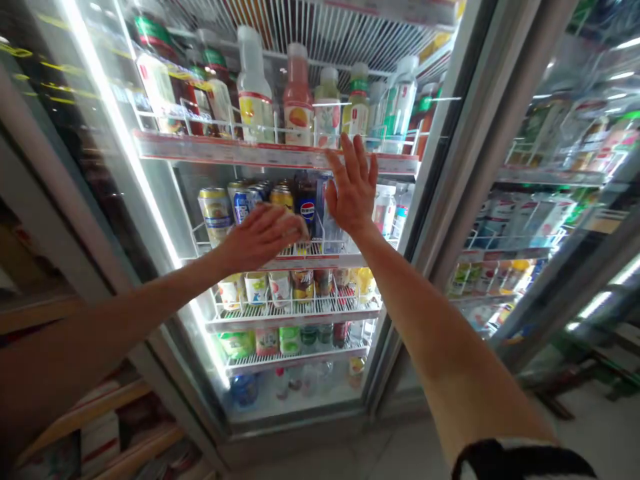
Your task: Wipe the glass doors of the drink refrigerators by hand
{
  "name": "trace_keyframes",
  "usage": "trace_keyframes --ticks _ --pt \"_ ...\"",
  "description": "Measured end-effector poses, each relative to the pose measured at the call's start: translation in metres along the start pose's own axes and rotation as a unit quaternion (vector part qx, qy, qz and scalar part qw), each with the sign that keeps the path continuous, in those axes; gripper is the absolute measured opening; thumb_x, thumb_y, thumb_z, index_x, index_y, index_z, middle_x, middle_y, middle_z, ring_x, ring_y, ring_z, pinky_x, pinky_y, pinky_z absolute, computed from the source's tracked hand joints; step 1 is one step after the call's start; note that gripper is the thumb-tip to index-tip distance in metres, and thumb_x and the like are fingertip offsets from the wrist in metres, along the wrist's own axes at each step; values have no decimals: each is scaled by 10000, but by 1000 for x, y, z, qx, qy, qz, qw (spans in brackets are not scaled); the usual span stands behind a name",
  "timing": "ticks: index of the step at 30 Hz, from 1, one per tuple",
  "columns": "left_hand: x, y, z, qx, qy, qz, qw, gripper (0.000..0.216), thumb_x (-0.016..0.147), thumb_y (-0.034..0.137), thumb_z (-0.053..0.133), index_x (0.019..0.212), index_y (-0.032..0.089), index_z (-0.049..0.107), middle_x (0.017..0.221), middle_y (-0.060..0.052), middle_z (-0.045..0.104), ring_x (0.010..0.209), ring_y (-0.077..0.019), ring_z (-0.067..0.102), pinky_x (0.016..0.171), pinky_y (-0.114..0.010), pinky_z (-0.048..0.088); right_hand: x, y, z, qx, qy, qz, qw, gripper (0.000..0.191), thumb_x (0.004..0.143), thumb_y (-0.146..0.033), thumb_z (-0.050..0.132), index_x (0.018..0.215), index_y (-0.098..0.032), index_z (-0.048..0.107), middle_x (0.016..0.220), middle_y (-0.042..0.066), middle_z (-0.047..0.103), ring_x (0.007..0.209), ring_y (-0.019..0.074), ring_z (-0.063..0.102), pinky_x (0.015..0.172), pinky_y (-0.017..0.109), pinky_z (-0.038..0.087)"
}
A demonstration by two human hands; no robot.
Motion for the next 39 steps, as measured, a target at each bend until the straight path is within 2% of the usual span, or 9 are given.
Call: trace_keyframes --ticks 3,7,12,17,22,27,31,36,39 --pt "2 -5 -1 30 19 -87 996 535 831 187 474 1346 275 358 1433 -25 376 1377 -256 194 1128 -513 163 0 0 -1 -5 7 -5 1000 468 889 -335 277 1340 -251 364 1456 40 314 1395 227 138 1091 549 144" --pt "3 23 9 -6 -40 81 996 521 821 181 469 1329 247 378 1429 -6 383 1359 -202 249 1142 -425 182 -1 -1 -2 11 12 -13 1000 472 888 -330 275 1345 -249 362 1453 45 316 1391 243 157 1082 568 154" --pt "9 -17 -12 45 55 -108 992 504 849 190 445 1342 254 362 1437 -35 363 1388 -264 146 1124 -513 167 -3 -2 -6 37 33 -13 999 489 880 -304 299 1368 -294 326 1457 20 312 1385 248 187 1086 569 158" --pt "9 17 2 27 -50 92 994 454 853 199 428 1305 237 411 1427 9 383 1338 -216 293 1124 -426 235 -4 -4 -9 48 46 -20 998 503 858 -257 349 1360 -298 346 1456 20 324 1377 243 219 1093 538 184" --pt "0 -20 -21 95 53 -81 991 473 841 211 469 1310 234 409 1427 -41 379 1379 -270 178 1119 -500 192 -5 -5 -12 34 66 -24 997 479 850 -239 365 1325 -289 397 1437 24 365 1369 228 248 1089 512 215" --pt "-36 0 -13 71 -21 87 993 452 837 239 470 1287 258 437 1436 5 372 1376 -204 200 1131 -414 224 -8 -4 -11 33 68 -39 996 472 837 -222 388 1304 -275 428 1434 21 374 1368 217 256 1092 491 229" --pt "-57 -30 -31 108 66 -111 986 475 810 189 524 1278 221 448 1427 -68 379 1389 -278 139 1106 -508 220 -10 -2 -11 43 74 -42 995 467 836 -219 395 1298 -275 438 1437 18 372 1367 213 256 1095 487 219" --pt "-44 -16 -22 90 3 31 995 457 828 206 499 1276 271 440 1425 6 387 1388 -214 161 1128 -426 228 -10 -1 -10 48 66 -37 996 488 829 -225 408 1313 -291 422 1443 10 366 1365 216 260 1097 484 210" --pt "-37 -51 -40 122 75 -128 981 493 836 214 489 1318 237 388 1435 -50 368 1397 -246 103 1121 -484 208 -11 -2 -12 54 80 -43 994 486 832 -227 416 1313 -299 418 1442 5 368 1357 219 281 1093 487 220"
Point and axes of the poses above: each hand's wrist, its own x-axis towards the middle knuckle, its own z-axis out of the palm, y = z × x, the point moved 7 cm from there along x, towards the middle knuckle
